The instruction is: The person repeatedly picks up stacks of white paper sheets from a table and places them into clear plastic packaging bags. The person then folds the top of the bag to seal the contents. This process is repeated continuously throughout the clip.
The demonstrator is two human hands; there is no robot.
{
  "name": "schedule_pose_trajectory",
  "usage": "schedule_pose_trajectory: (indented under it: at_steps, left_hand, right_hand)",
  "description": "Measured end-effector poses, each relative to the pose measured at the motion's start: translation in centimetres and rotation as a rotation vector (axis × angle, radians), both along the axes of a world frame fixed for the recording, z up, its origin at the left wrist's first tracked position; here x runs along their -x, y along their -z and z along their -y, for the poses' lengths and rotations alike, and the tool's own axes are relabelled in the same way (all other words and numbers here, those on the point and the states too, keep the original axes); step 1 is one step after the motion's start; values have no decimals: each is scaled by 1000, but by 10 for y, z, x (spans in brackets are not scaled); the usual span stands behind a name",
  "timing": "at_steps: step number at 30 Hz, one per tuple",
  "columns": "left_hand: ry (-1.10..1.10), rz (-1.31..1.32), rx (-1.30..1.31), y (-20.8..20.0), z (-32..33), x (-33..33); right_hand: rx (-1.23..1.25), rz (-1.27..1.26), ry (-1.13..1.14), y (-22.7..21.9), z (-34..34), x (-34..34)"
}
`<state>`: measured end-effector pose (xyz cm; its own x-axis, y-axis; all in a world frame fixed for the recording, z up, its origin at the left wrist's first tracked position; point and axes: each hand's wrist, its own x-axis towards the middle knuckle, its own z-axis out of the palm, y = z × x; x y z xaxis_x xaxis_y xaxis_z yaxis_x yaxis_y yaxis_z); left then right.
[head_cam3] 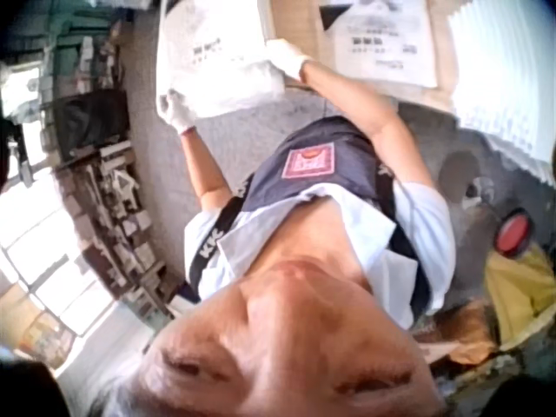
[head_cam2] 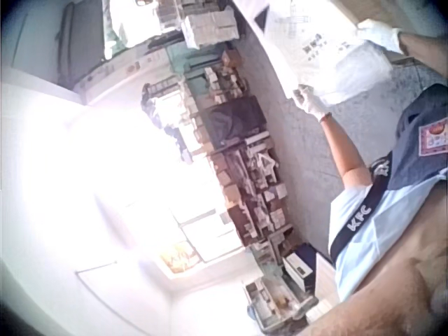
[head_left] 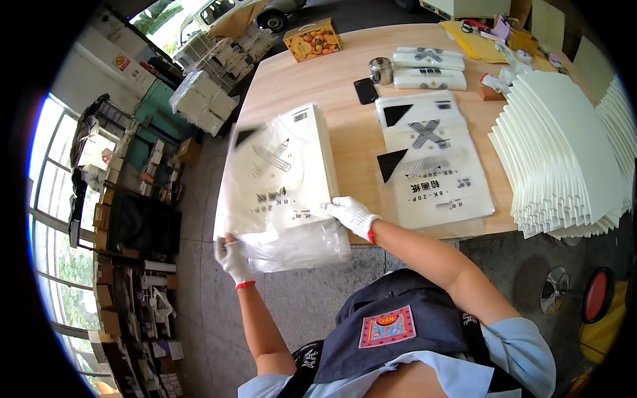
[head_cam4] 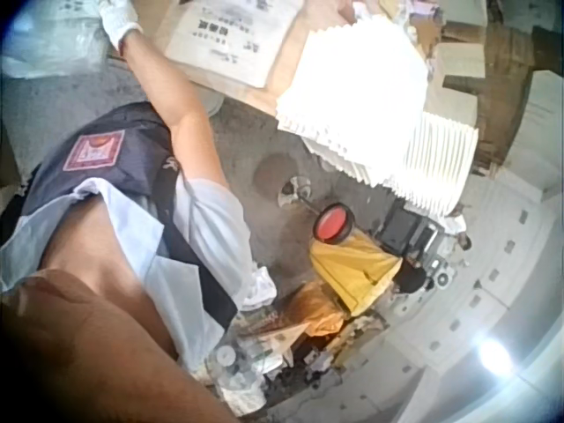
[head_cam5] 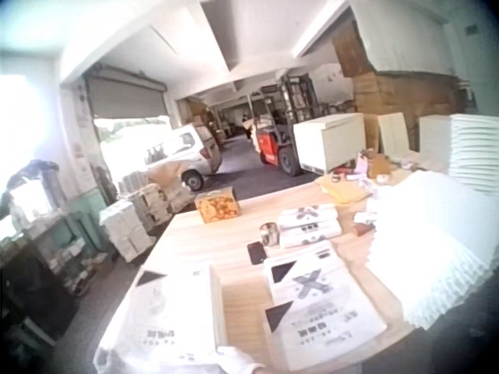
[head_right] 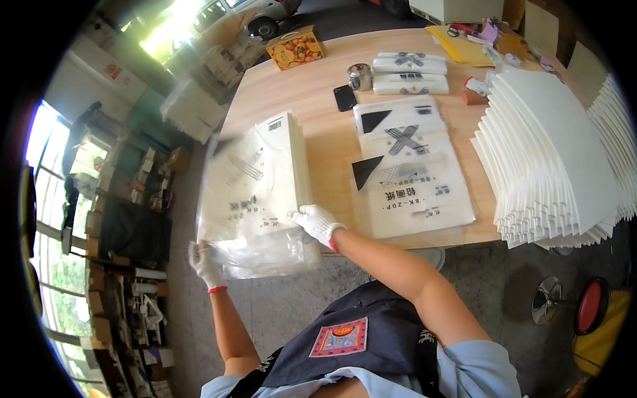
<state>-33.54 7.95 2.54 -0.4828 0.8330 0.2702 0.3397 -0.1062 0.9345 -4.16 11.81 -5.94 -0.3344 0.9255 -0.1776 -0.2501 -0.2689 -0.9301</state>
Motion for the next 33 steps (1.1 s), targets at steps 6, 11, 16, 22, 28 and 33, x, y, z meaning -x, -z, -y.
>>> schedule_pose_trajectory:
  at_steps: [6, 11, 16, 22, 28, 33]
  left_hand:
    - [-278, 99, -41, 133, 39, -24]
    - [510, 315, 685, 188, 111, -141]
    - [1067, -623, -60, 131, 73, -286]
    - [1213, -1040, 31, 129, 38, -371]
    - [1444, -820, 326, 111, 16, -380]
    - [1429, -292, 422, 141, -7, -390]
  right_hand:
    - [32, -360, 68, -12, 80, 1]
    - [195, 193, -171, 4, 162, -90]
    - [402, 263, 214, 35, 239, -168]
    - [409, 212, 411, 34, 269, -185]
    - [281, 255, 539, 45, 228, -204]
    - [114, 585, 794, 43, 170, -215]
